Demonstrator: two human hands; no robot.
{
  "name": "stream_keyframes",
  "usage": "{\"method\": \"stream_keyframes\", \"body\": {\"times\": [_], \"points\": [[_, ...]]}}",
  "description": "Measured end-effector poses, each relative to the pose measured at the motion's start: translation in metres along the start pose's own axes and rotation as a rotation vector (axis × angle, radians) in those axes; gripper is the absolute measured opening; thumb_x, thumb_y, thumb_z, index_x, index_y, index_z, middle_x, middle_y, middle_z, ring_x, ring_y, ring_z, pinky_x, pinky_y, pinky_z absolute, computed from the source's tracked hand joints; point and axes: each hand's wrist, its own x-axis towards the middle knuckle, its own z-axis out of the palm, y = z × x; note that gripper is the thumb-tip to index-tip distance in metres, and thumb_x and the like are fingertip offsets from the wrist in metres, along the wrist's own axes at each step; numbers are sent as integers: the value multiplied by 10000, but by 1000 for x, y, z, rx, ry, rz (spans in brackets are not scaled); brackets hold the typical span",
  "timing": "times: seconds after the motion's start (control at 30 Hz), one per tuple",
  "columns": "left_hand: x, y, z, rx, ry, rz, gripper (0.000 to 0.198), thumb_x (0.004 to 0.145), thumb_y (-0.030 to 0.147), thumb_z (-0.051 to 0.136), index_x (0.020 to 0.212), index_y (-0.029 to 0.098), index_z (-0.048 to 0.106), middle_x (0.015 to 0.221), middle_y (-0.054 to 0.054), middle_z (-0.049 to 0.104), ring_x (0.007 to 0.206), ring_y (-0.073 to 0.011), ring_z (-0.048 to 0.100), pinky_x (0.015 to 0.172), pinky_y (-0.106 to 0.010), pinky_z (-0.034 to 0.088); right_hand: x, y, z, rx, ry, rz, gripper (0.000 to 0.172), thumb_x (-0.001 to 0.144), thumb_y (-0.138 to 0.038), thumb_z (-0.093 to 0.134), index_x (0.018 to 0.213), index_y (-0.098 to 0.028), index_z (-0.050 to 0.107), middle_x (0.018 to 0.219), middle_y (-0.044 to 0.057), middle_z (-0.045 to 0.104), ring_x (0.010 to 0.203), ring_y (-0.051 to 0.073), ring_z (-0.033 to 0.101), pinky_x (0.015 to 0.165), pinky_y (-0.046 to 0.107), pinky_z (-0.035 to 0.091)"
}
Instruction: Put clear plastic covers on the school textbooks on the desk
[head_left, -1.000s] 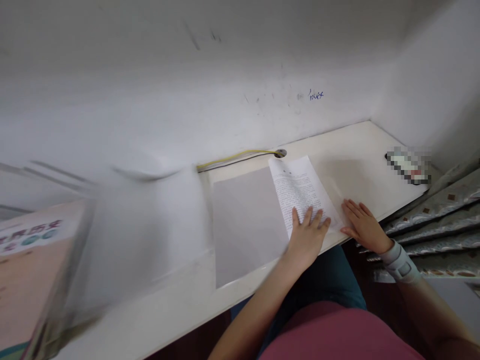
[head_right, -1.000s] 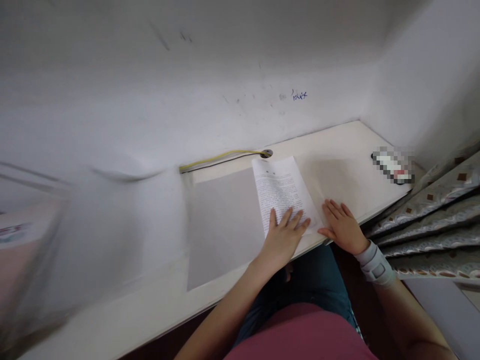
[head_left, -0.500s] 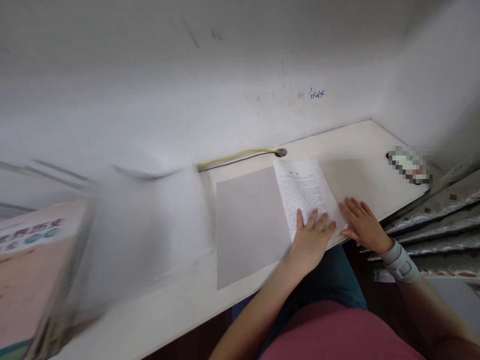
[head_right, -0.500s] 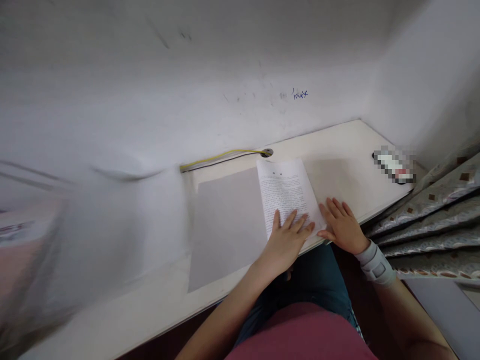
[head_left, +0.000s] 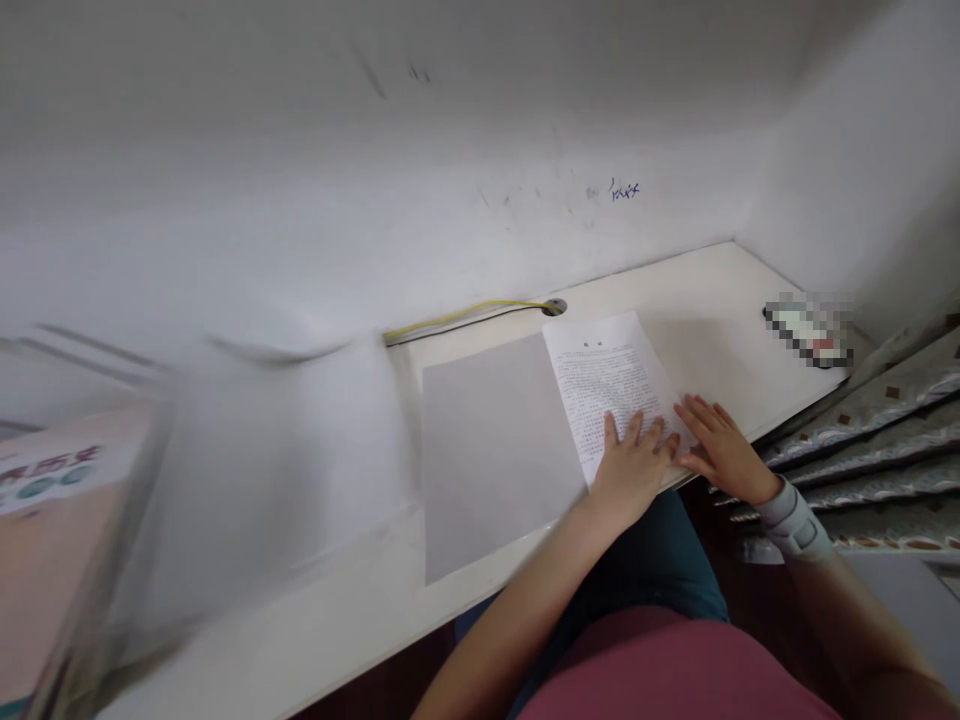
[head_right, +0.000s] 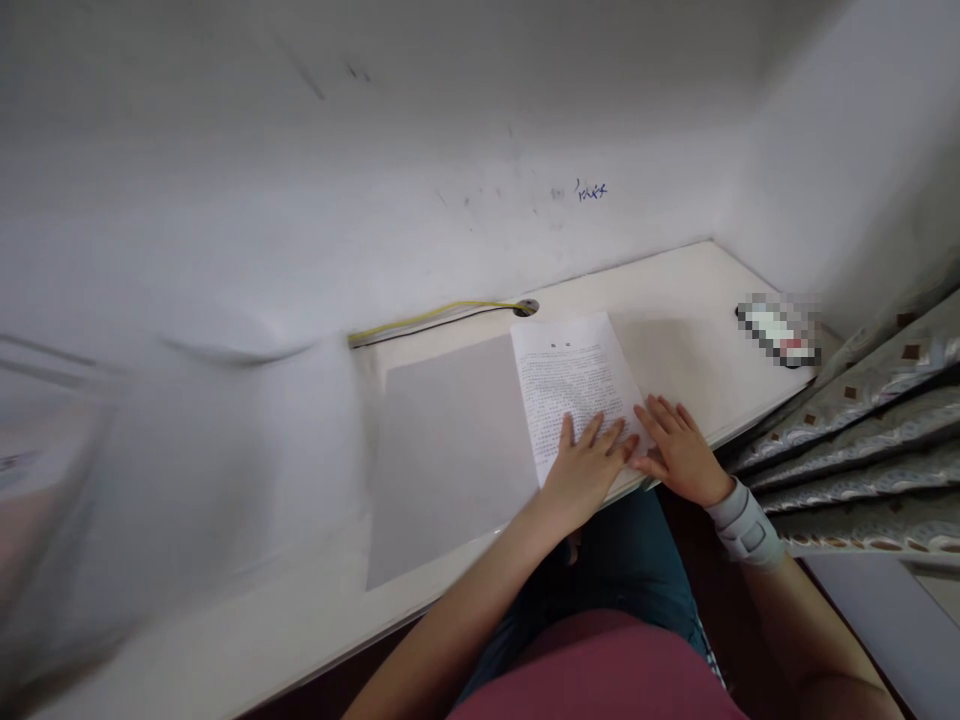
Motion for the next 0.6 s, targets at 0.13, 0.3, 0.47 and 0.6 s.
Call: {"method": "stream_keyframes", "body": {"times": [0.13,0.3,0.47,0.6], "points": [[1,-1,1,-40,29,62,457,963,367,270,1368,206,404,1462,-95,368,1357,-299,289,1070,-621,195,3,9,-3,65,29,7,615,911,-488,375,1427,-162,299,1441,185,367,1335,268,336,1048,490,330],[-20,-42,-17,-101,158,21,598,905,558,302,1413,245,336,1486,-96,322,1401,-309,159,1087,-611,139,22,41,-10,-6,61,78,529,918,-453,374,1351,-155,431,1434,198,372,1316,307,360,1022,506,364],[-33,-93,-14,-191,123,-254,672,875,615,319,1445,265,261,1544,-132,118,1389,-396,112,1032,-616,250,41,61,-7,31,-13,59,548,924,-471,344,1378,-167,395,1414,178,411,1331,288,346,1026,503,354],[-25,-92,2,-206,97,-259,695,869,627,321,1446,243,265,1541,-158,108,1377,-414,141,1038,-613,236,45,59,-2,15,-32,53,559,917,-484,359,1386,-180,380,1427,166,399,1343,279,327,1043,509,323]]}}
